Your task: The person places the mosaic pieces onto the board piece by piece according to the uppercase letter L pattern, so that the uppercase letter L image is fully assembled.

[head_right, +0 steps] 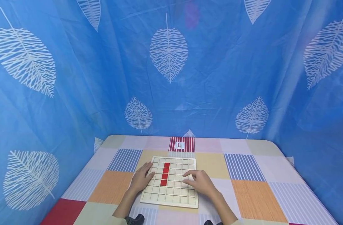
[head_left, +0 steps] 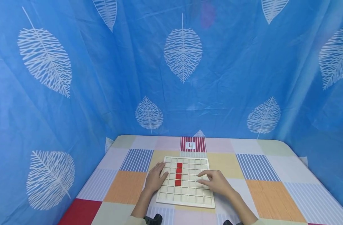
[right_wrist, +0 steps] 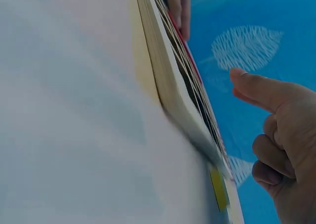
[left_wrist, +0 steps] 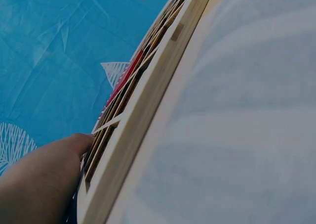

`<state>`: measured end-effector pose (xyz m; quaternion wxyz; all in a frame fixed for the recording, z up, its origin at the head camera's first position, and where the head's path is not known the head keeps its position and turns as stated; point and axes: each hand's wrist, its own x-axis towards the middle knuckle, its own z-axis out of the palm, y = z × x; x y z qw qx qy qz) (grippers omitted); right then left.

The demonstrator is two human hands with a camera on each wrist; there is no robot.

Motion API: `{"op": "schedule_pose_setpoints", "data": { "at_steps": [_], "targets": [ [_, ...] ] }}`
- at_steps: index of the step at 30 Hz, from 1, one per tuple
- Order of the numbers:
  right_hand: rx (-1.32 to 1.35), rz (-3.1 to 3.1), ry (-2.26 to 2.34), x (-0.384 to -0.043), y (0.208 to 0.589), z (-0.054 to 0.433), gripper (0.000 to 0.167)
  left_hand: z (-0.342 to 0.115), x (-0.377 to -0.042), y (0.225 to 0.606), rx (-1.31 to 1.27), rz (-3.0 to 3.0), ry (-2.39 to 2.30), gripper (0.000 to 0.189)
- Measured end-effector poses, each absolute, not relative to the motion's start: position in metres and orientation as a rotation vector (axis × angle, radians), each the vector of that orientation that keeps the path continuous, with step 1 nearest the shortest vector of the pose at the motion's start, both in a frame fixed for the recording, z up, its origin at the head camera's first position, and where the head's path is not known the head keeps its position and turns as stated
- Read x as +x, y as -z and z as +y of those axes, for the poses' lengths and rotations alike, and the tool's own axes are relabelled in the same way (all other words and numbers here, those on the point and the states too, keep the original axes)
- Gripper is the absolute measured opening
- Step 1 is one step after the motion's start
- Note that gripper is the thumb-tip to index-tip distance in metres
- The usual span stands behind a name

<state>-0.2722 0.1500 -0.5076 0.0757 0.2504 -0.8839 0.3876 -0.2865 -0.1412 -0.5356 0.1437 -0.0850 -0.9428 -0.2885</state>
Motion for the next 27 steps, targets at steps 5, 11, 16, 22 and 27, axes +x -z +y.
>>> {"op": "schedule_pose_setpoints", "data": {
  "at_steps": [5,11,16,22,27],
  "targets": [
    [0.707,-2.617,-1.114,-0.265,0.507,0.183,0.019,-0.142,-0.287,0.534,-0.245,-2.719,0.837,0.050],
    [0.668,-2.682,-1.122,-0.253,0.510,0.207,0.026,-0.141,-0.285,0.533,-0.247,-2.719,0.830,0.049],
    [0.687,-2.781,-1.121,-0.248,0.519,0.221,0.035,-0.140,-0.285,0.533,-0.244,-2.724,0.842,0.049],
    [0.717,-2.781,-1.133,-0.248,0.525,0.226,0.033,-0.141,-0.286,0.534,-0.241,-2.725,0.827,0.050],
    [0.731,-2.777,-1.141,-0.249,0.525,0.226,0.030,-0.141,-0.287,0.534,-0.241,-2.729,0.822,0.050]
  ]
}}
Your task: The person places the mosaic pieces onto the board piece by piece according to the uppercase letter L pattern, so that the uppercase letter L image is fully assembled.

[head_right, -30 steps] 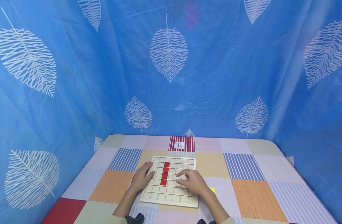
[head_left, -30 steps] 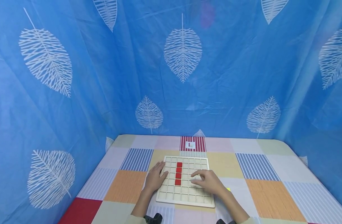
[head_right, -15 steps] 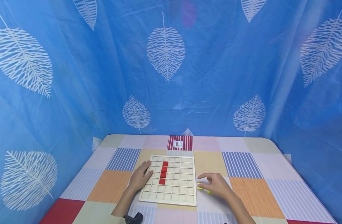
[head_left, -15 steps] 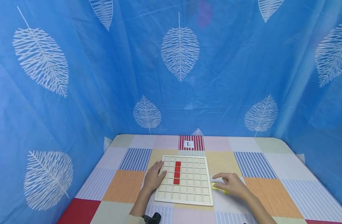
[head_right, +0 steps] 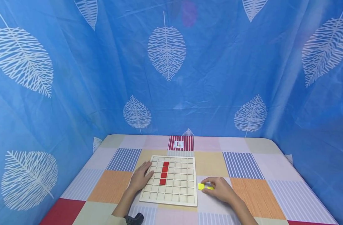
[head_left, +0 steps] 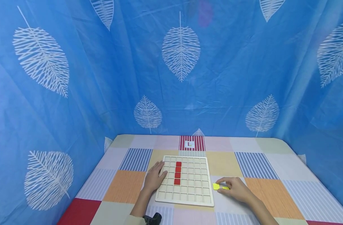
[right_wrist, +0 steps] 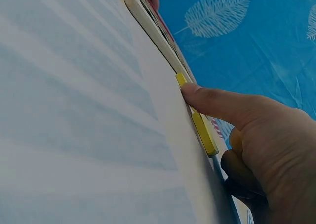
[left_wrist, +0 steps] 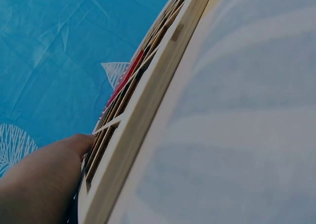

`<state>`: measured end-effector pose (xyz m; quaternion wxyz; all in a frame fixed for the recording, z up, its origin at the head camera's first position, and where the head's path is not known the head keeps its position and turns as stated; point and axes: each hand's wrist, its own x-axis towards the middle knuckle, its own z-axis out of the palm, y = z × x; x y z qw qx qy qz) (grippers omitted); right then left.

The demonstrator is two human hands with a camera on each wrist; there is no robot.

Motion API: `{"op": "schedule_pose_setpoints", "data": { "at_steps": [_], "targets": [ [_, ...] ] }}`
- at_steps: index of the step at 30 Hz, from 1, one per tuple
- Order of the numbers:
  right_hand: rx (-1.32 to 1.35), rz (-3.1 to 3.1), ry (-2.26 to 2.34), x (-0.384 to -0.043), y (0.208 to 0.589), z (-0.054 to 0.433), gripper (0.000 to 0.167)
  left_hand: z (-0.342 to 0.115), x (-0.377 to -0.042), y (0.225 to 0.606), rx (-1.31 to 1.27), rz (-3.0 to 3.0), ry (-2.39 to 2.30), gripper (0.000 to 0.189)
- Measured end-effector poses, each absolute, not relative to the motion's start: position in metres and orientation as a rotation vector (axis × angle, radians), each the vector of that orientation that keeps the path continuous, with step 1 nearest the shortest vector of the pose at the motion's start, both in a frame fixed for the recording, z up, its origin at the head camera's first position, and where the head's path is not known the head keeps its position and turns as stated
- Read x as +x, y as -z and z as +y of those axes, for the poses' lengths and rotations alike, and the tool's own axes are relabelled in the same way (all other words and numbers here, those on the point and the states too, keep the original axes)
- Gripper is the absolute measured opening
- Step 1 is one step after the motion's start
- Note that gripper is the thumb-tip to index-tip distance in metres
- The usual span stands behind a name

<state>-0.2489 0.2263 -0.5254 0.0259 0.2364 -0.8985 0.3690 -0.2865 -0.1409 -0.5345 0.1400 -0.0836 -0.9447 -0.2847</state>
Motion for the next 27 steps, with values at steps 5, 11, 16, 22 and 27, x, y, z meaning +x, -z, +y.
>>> {"op": "schedule_pose_setpoints", "data": {
  "at_steps": [5,11,16,22,27],
  "targets": [
    [0.714,-2.795,-1.141,-0.249,0.527,0.228,0.031,-0.140,-0.286,0.534,-0.240,-2.729,0.826,0.050],
    [0.688,-2.777,-1.140,-0.248,0.527,0.227,0.032,-0.140,-0.285,0.535,-0.242,-2.726,0.837,0.049],
    [0.690,-2.649,-1.159,-0.251,0.519,0.217,0.025,-0.142,-0.286,0.533,-0.251,-2.715,0.821,0.049],
    [0.716,-2.550,-1.155,-0.257,0.507,0.193,0.027,-0.144,-0.285,0.530,-0.251,-2.723,0.826,0.049],
    [0.716,-2.622,-1.160,-0.261,0.507,0.164,0.028,-0.142,-0.284,0.532,-0.245,-2.731,0.827,0.049]
  ]
}}
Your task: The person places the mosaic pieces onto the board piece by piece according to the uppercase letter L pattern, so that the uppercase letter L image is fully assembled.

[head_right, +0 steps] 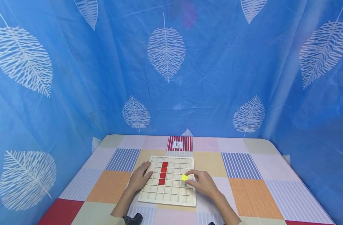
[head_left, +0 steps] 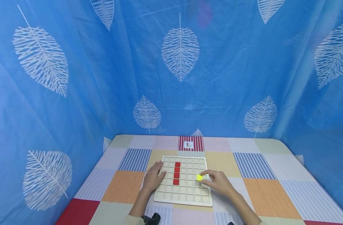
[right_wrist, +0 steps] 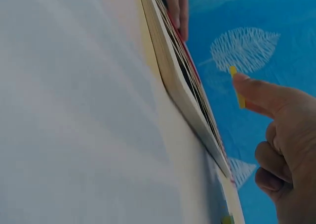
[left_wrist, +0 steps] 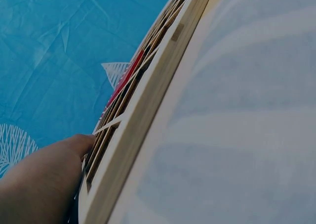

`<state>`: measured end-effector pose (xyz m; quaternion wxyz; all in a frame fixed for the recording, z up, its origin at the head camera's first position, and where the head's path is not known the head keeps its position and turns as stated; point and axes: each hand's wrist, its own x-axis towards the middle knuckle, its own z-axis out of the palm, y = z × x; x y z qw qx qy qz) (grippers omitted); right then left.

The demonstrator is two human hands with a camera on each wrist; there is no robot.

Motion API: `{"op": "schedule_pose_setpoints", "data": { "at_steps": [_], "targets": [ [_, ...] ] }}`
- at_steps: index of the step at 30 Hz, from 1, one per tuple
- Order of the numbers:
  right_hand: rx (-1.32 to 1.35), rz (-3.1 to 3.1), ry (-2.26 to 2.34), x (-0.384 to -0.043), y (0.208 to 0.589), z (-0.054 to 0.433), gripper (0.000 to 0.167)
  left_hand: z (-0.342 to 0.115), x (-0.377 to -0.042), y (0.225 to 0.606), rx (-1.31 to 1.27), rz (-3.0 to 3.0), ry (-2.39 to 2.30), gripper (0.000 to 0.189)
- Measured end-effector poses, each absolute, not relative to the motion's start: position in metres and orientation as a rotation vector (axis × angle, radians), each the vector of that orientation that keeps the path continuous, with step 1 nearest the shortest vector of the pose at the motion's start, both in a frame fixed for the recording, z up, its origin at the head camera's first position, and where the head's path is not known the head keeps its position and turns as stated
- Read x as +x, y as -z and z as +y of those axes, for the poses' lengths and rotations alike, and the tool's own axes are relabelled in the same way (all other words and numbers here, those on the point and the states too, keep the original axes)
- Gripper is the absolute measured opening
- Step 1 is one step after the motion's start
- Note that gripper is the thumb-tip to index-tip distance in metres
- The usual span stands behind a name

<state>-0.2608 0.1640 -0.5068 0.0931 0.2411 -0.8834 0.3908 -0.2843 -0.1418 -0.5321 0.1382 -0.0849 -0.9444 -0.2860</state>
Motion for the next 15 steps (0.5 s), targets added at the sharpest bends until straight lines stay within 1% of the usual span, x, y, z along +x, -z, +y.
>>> {"op": "schedule_pose_setpoints", "data": {
  "at_steps": [8,15],
  "targets": [
    [0.765,-2.732,-1.045,-0.267,0.515,0.119,0.027,-0.141,-0.285,0.534,-0.238,-2.728,0.830,0.049],
    [0.806,-2.720,-0.923,-0.269,0.516,0.097,0.025,-0.140,-0.284,0.534,-0.260,-2.692,0.833,0.048]
  ]
}}
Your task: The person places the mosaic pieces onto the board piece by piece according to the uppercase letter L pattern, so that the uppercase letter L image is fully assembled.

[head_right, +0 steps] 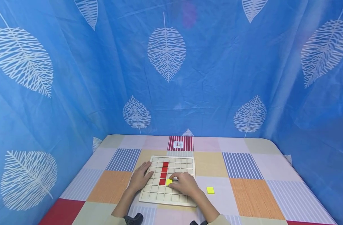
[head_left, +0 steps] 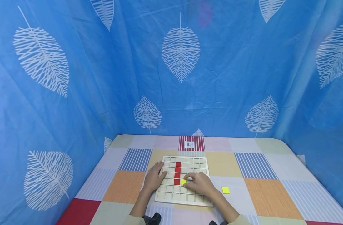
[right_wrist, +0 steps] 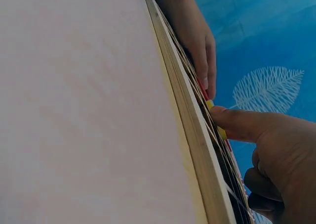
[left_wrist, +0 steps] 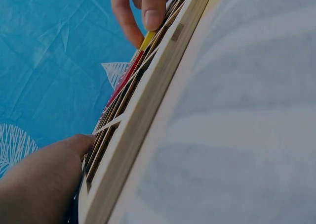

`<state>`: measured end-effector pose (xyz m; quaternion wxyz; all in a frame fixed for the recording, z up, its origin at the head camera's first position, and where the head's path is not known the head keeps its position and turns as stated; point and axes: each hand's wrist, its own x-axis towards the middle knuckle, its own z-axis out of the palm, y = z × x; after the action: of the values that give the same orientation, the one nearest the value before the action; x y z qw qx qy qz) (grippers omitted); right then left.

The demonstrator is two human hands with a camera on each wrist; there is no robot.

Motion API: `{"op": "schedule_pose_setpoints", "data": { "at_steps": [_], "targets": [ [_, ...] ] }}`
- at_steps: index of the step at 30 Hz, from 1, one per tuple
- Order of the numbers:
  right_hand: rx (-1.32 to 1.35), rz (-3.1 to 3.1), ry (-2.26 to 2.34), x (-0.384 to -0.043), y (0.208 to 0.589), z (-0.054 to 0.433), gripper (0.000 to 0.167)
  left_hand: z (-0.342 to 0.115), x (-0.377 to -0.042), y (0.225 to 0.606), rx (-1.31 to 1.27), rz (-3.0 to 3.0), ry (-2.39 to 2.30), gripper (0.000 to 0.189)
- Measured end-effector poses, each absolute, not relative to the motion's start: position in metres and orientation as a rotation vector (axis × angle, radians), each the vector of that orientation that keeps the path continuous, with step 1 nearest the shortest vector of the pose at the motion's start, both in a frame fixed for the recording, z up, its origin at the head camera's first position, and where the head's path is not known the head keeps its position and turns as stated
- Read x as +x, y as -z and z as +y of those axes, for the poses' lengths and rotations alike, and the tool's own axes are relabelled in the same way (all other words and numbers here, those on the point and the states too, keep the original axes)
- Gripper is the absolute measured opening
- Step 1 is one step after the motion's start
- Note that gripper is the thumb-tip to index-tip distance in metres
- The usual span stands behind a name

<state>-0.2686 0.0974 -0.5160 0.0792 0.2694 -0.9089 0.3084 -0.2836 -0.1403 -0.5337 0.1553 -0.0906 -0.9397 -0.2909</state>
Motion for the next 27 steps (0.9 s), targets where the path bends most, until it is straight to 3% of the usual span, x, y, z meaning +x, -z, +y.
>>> {"op": "schedule_pose_setpoints", "data": {
  "at_steps": [10,27],
  "targets": [
    [0.795,-2.736,-1.013,-0.265,0.513,0.108,0.028,-0.138,-0.284,0.533,-0.264,-2.686,0.832,0.048],
    [0.653,-2.630,-1.169,-0.241,0.509,0.216,0.028,-0.140,-0.284,0.532,-0.232,-2.727,0.816,0.050]
  ]
}}
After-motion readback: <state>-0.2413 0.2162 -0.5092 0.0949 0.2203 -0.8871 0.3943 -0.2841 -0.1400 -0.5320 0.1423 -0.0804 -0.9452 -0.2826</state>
